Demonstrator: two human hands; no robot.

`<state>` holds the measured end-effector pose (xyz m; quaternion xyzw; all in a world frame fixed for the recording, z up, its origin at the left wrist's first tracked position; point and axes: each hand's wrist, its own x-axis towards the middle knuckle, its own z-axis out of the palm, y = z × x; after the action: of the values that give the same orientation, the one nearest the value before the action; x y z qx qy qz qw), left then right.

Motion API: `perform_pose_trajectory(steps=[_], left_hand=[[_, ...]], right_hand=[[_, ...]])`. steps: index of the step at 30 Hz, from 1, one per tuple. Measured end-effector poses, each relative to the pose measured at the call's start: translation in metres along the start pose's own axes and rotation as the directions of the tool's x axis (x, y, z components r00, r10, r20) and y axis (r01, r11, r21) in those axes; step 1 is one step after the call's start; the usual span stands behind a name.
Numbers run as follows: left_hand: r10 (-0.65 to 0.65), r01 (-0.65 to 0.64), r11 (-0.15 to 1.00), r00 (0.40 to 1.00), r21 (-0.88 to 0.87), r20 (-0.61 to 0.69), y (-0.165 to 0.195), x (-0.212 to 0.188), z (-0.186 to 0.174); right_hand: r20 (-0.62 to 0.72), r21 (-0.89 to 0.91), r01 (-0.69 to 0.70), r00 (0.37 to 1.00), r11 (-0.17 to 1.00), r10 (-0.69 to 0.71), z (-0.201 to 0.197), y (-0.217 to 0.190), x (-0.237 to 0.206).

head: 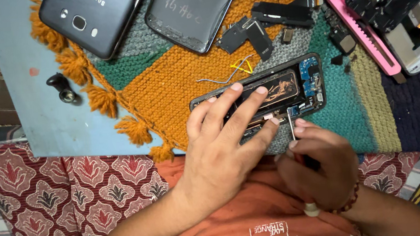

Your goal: The person repairs a disassembled smartphone lying on a work mat, using a red-handled screwdriver to work on the internal board and connectors while steadying the phone with the other hand. They reposition the phone and small parts around it, then use a blue brush to sweep the internals.

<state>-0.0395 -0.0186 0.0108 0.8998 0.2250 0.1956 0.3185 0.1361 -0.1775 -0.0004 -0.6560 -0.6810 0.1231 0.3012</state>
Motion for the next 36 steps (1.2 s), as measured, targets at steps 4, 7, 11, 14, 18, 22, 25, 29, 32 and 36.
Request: perform_pose_trajectory(steps=[4, 7, 11, 14, 18, 22, 25, 29, 32, 36], left_hand=[[-0.003, 0.003, 1.0, 1.0, -0.001, -0.003, 0.0, 0.0, 0.0], [-0.004, 0.004, 1.0, 1.0, -0.002, 0.005, 0.0, 0.0, -0.001], [-0.009, 0.009, 1.0, 1.0, 0.006, 0.017, 0.001, 0.001, -0.002], [-0.018, 0.018, 1.0, 0.999, 0.026, 0.027, 0.002, 0.002, -0.002], [-0.042, 0.041, 0.999, 0.998, 0.024, 0.042, 0.006, 0.005, -0.003], [-0.053, 0.051, 0.998, 0.997, 0.036, 0.055, 0.011, 0.008, -0.002], [-0.065, 0.063, 0.998, 0.996, 0.031, 0.06, 0.016, 0.011, 0.001], [-0.046, 0.04, 0.995, 0.997, 0.089, 0.061, 0.018, 0.012, 0.002], [-0.044, 0.037, 0.994, 0.996, 0.103, 0.071, 0.018, 0.013, 0.001], [-0.041, 0.032, 0.994, 0.996, 0.104, 0.082, 0.017, 0.013, -0.001]], right_hand=[[0.033, 0.029, -0.029, 0.999, 0.999, 0.028, 0.002, 0.001, -0.001], [-0.047, -0.024, 0.06, 0.997, 0.998, -0.061, 0.004, -0.001, 0.001], [-0.056, -0.032, 0.078, 0.995, 0.996, -0.08, 0.003, -0.004, 0.003], [-0.064, -0.035, 0.085, 0.994, 0.996, -0.087, 0.001, -0.004, 0.003], [-0.039, 0.012, 0.059, 0.998, 0.998, -0.059, 0.001, -0.001, 0.001], [-0.111, 0.002, 0.089, 0.99, 0.996, -0.089, 0.004, 0.0, -0.002], [-0.157, 0.031, 0.024, 0.987, 0.999, -0.019, 0.005, -0.002, -0.004], [-0.162, 0.092, -0.026, 0.986, 0.995, 0.041, 0.004, -0.003, -0.005], [-0.173, 0.069, 0.034, 0.985, 0.997, -0.021, -0.001, -0.003, -0.006], [-0.201, 0.06, 0.008, 0.98, 0.998, 0.004, -0.008, -0.002, -0.009]])
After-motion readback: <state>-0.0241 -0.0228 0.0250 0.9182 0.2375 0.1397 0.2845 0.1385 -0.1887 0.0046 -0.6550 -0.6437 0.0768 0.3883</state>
